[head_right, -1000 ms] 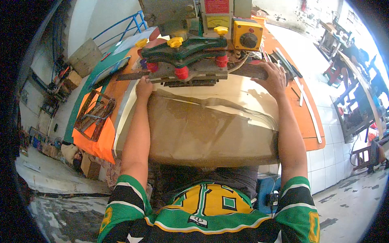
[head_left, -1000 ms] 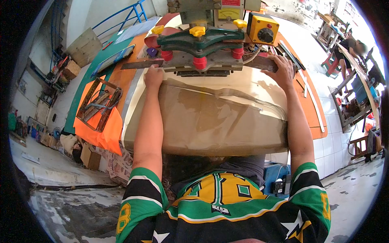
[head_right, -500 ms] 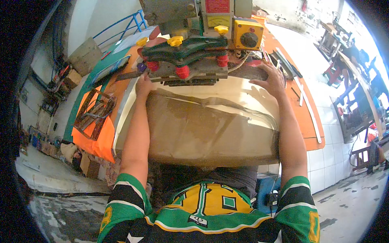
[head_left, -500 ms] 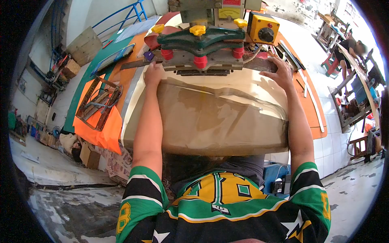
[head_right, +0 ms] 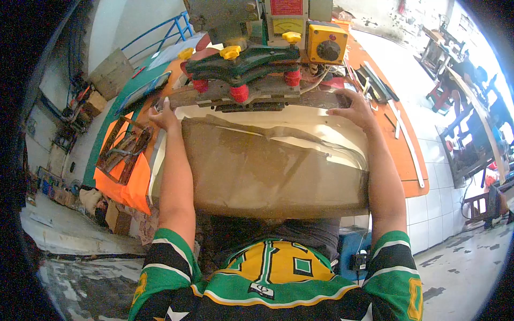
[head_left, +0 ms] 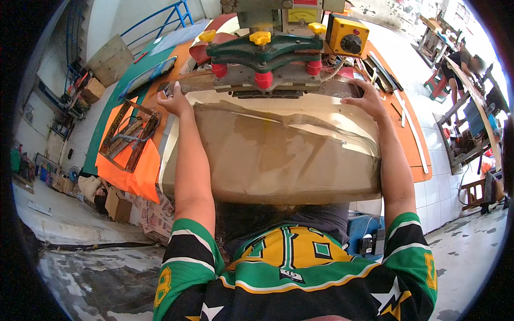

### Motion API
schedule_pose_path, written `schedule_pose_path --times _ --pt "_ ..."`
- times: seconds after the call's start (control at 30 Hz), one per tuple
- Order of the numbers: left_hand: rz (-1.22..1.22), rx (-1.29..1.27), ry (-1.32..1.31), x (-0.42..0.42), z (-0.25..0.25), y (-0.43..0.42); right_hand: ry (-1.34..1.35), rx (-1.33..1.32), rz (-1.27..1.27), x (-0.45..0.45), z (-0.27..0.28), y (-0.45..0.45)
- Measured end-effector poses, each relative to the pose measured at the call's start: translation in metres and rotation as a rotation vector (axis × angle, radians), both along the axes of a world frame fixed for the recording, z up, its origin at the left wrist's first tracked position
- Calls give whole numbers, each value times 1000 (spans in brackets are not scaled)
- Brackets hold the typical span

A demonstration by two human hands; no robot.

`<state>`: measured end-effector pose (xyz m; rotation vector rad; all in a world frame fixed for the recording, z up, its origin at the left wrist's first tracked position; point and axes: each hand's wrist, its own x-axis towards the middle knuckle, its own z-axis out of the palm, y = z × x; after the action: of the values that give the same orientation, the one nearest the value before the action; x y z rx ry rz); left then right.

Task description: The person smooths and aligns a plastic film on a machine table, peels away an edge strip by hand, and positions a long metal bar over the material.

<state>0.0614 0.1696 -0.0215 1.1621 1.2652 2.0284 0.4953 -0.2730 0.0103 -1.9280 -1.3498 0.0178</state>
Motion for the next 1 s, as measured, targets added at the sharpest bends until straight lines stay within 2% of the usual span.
schedule_pose_path --times 0.1,0.17,0.2,0.27,0.47,0.6,0.67,0.77,0.9,0.97,1.0 --pt "-36 -32 13 -6 15 -17 -4 21 16 4 -2 1" --pt "-316 -61 -400 -15 4 1 -18 14 11 3 0 0" --pt "-318 -62 -399 -17 2 5 -22 12 8 2 1 -1" --pt "-492 -79 -604 -21 -4 12 -29 2 14 -1 4 -1" --pt "-610 -156 -579 -18 10 -7 -191 -32 -63 -23 16 -5" --pt "-640 -152 -527 -20 -9 16 -237 -57 -73 -22 9 -3" --pt "-456 -227 -356 -20 -14 20 -219 -31 26 -10 -5 2" --pt "-324 -296 -304 -21 -26 39 -203 -153 47 -24 10 -2" --pt "-198 -230 -119 -26 -38 57 -116 -269 128 -44 29 -4" --pt "19 -186 -238 -17 -12 22 -111 -270 234 -46 29 -2" --pt "20 -186 -238 -15 -1 7 -111 -270 235 -49 33 -2"
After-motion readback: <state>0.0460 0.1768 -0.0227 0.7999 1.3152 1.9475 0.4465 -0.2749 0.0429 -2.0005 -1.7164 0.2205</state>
